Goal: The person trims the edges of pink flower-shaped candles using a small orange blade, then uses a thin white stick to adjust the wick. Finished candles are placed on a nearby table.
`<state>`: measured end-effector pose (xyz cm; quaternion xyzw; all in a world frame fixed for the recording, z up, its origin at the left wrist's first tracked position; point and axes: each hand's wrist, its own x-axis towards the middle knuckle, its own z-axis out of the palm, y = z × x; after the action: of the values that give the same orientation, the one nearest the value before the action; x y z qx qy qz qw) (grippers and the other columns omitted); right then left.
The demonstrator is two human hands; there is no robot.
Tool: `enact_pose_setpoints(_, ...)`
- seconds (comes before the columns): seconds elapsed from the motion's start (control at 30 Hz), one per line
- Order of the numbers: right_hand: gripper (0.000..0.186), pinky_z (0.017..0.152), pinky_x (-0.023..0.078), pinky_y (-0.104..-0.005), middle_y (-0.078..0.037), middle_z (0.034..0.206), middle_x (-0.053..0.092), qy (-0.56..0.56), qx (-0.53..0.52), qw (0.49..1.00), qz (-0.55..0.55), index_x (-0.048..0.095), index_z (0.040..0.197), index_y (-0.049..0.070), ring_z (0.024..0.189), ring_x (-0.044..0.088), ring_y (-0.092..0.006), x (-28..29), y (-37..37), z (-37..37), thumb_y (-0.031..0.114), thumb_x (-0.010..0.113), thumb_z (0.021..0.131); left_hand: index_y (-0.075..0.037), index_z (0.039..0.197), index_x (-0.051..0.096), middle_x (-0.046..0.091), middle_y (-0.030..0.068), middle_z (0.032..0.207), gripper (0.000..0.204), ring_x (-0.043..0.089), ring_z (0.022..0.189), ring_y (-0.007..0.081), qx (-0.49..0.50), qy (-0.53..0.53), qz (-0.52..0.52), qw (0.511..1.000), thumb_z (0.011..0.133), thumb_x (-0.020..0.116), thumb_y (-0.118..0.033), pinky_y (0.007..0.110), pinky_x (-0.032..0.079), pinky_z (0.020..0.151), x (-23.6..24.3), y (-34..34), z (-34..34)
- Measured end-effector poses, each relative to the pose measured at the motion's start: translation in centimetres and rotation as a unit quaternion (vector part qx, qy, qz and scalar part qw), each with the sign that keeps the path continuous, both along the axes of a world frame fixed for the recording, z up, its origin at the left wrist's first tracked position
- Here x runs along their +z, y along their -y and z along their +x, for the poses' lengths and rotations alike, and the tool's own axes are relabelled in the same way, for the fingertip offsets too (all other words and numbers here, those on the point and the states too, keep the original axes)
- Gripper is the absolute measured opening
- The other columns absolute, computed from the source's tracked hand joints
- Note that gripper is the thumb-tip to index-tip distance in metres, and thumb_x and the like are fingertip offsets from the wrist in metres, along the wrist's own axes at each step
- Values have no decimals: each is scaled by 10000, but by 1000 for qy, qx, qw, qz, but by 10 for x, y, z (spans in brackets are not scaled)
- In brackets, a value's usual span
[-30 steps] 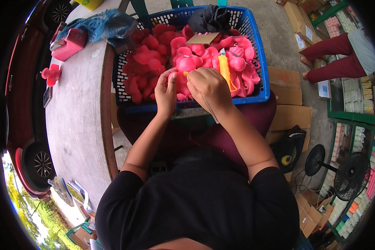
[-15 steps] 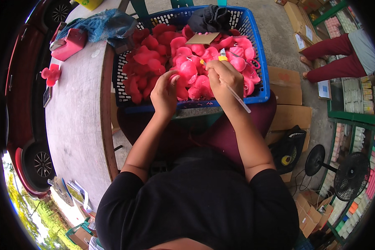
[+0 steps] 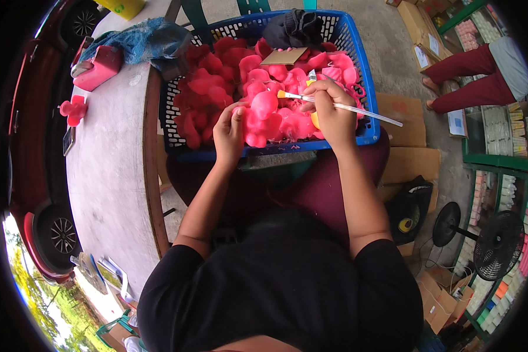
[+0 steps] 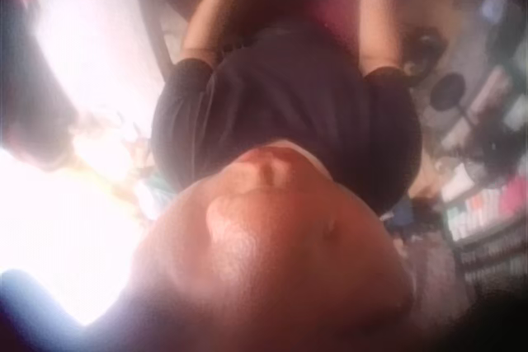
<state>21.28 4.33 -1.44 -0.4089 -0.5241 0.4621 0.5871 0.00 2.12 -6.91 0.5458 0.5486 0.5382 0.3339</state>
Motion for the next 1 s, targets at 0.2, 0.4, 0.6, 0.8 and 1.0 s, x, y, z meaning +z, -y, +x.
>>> enact_pose_setpoints(0.2, 212, 621, 570, -294, -88, 825, 634, 165, -32, 986, 6, 613, 887, -23, 695, 677, -185, -4, -8, 11, -14, 401, 891, 18, 1042, 624, 665, 77, 919, 249, 563, 865, 92, -35, 73, -45, 996, 983, 508, -194, 240, 449, 801, -5, -1, 2)
enact_pose_setpoints(0.4, 141, 637, 570, -277, -110, 809, 660, 136, -37, 987, 73, 622, 865, -30, 695, 683, -170, 7, 4, -4, -51, 482, 864, 7, 1044, 630, 652, 74, 923, 262, 543, 863, 88, -27, 103, -52, 993, 996, 483, -204, 239, 440, 797, -3, -2, 2)
enact_pose_setpoints(0.6, 165, 645, 534, -321, -108, 792, 640, 289, -33, 910, 296, 646, 890, 39, 745, 655, -250, 16, 27, -29, -43, 637, 747, 18, 1047, 623, 644, 82, 813, 267, 533, 759, 67, 19, 23, -57, 998, 990, 497, -211, 249, 459, 689, 2, 0, 7)
enact_pose_setpoints(0.8, 148, 596, 509, -341, -86, 771, 588, 402, 27, 899, 172, 618, 868, 53, 670, 616, -264, 25, 37, -29, -23, 647, 744, -15, 1028, 619, 647, 157, 816, 216, 626, 630, 200, 35, -133, -34, 990, 956, 558, -210, 295, 485, 600, 18, 7, 8)
enact_pose_setpoints(1.0, 93, 561, 501, -362, -93, 736, 585, 400, 31, 892, 207, 602, 844, 59, 650, 614, -275, 18, 32, -39, 13, 633, 770, -65, 1035, 611, 654, 141, 841, 177, 653, 709, 316, 38, -239, 101, 965, 916, 597, -195, 371, 513, 584, 18, 4, 9)
